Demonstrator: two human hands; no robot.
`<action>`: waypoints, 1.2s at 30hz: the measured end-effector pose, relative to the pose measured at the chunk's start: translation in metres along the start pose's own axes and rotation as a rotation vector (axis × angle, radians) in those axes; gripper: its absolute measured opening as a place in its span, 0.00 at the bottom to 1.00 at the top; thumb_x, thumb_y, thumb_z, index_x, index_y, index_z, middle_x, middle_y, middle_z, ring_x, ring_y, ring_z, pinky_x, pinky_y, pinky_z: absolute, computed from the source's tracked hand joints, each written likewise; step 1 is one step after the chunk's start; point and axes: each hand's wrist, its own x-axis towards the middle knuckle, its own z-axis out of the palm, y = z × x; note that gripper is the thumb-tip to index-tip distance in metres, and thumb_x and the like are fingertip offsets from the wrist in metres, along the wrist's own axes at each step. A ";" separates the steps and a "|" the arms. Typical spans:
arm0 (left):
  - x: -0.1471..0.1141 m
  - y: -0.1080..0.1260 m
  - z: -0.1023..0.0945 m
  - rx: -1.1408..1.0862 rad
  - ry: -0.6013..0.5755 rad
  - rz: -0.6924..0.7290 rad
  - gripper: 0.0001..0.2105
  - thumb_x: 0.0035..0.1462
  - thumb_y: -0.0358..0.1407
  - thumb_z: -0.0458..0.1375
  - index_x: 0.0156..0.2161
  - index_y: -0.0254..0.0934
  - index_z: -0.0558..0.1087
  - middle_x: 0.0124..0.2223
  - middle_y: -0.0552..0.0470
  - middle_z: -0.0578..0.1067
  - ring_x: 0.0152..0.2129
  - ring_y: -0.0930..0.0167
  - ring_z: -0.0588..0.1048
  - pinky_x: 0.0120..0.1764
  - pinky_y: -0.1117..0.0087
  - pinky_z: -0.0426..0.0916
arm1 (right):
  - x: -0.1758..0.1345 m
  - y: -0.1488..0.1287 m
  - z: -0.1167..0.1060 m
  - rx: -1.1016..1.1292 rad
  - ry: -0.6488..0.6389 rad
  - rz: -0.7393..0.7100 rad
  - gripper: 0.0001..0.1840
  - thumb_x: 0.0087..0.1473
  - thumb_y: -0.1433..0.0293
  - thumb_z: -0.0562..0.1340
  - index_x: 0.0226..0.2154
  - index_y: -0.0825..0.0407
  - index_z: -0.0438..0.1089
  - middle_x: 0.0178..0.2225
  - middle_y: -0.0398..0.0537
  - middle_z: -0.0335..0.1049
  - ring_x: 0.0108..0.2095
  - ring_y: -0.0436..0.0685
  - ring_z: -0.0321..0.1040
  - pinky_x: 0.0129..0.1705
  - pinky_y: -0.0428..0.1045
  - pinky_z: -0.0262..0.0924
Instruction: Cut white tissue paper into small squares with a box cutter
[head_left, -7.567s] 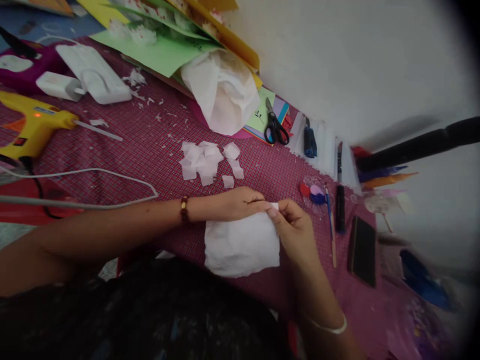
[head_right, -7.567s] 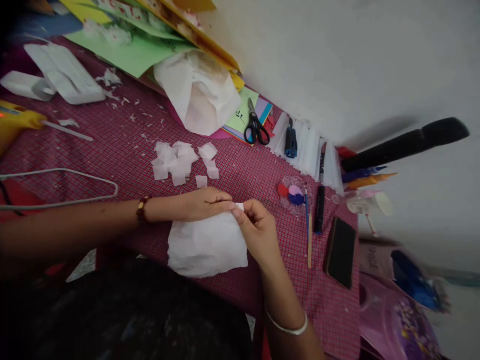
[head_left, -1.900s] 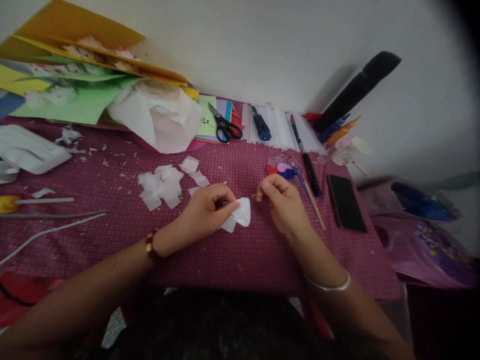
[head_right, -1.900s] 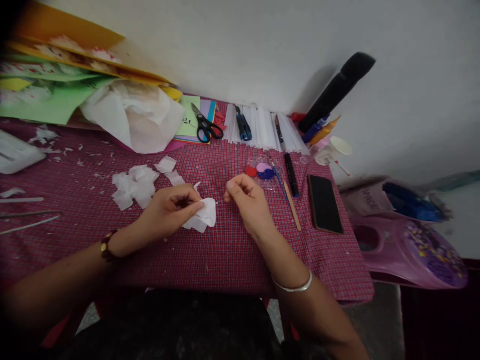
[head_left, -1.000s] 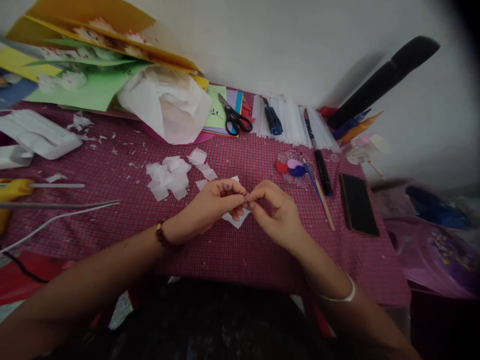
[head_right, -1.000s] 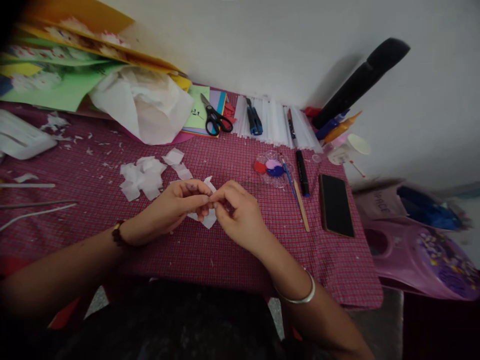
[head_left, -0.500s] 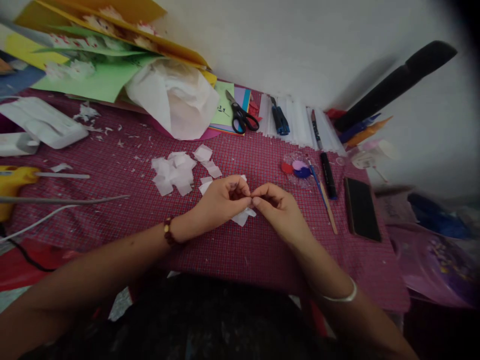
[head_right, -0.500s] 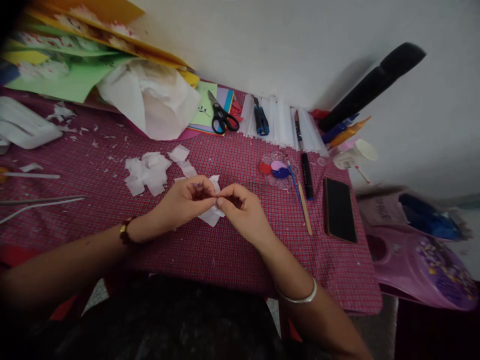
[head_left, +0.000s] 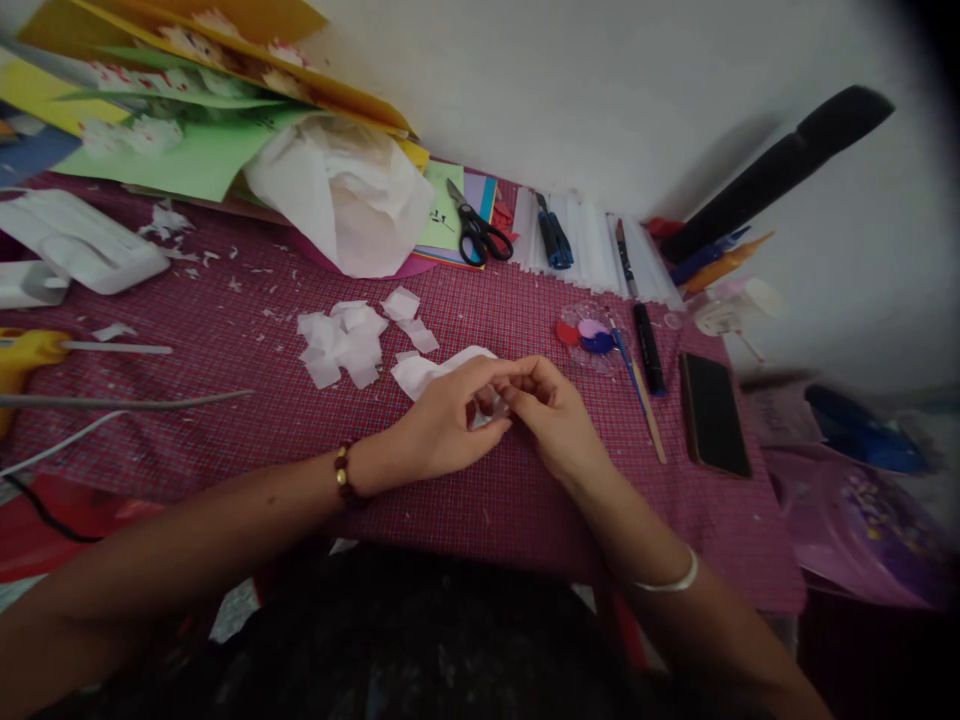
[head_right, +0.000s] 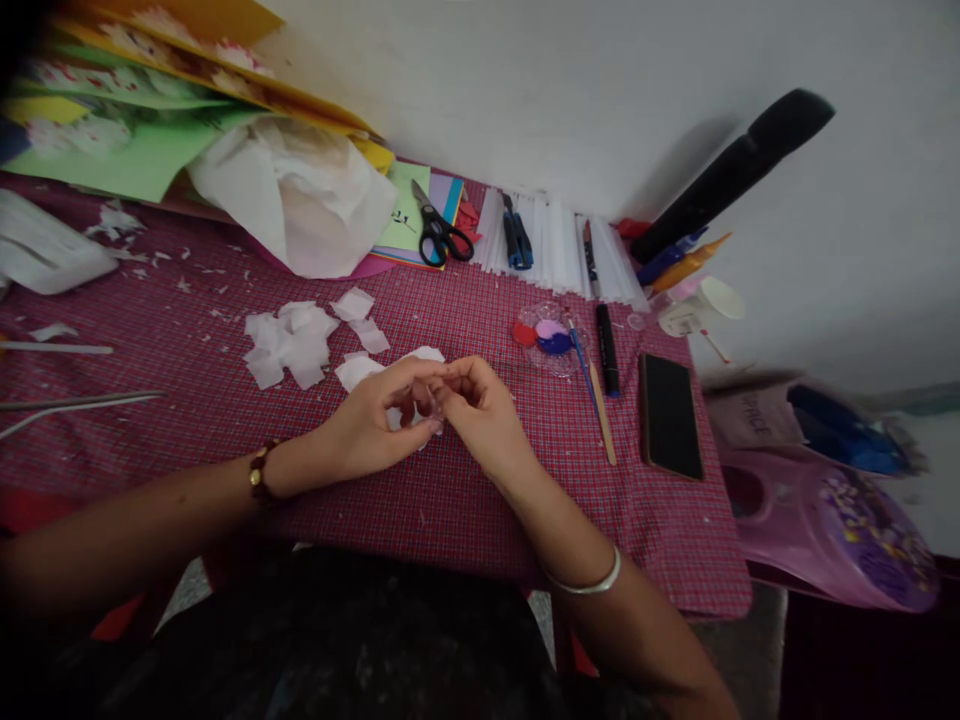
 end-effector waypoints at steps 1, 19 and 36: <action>0.000 0.001 -0.001 0.006 0.022 0.006 0.19 0.54 0.26 0.58 0.52 0.34 0.71 0.41 0.50 0.74 0.28 0.78 0.72 0.27 0.78 0.67 | 0.001 -0.001 -0.003 0.001 0.026 -0.027 0.10 0.52 0.64 0.65 0.33 0.47 0.64 0.28 0.39 0.66 0.29 0.51 0.64 0.32 0.50 0.60; 0.005 -0.002 -0.011 0.149 -0.086 -0.052 0.10 0.55 0.28 0.57 0.24 0.36 0.63 0.22 0.59 0.65 0.21 0.79 0.62 0.26 0.75 0.55 | -0.006 -0.014 -0.010 -0.132 -0.060 -0.123 0.07 0.52 0.71 0.62 0.37 0.47 0.71 0.28 0.39 0.68 0.28 0.49 0.63 0.31 0.49 0.57; 0.005 0.004 -0.011 0.125 0.031 -0.087 0.06 0.53 0.30 0.58 0.28 0.38 0.64 0.23 0.60 0.65 0.20 0.79 0.63 0.24 0.76 0.56 | -0.006 -0.020 -0.009 -0.176 -0.099 -0.049 0.07 0.52 0.65 0.64 0.27 0.48 0.66 0.25 0.40 0.66 0.29 0.51 0.61 0.33 0.50 0.58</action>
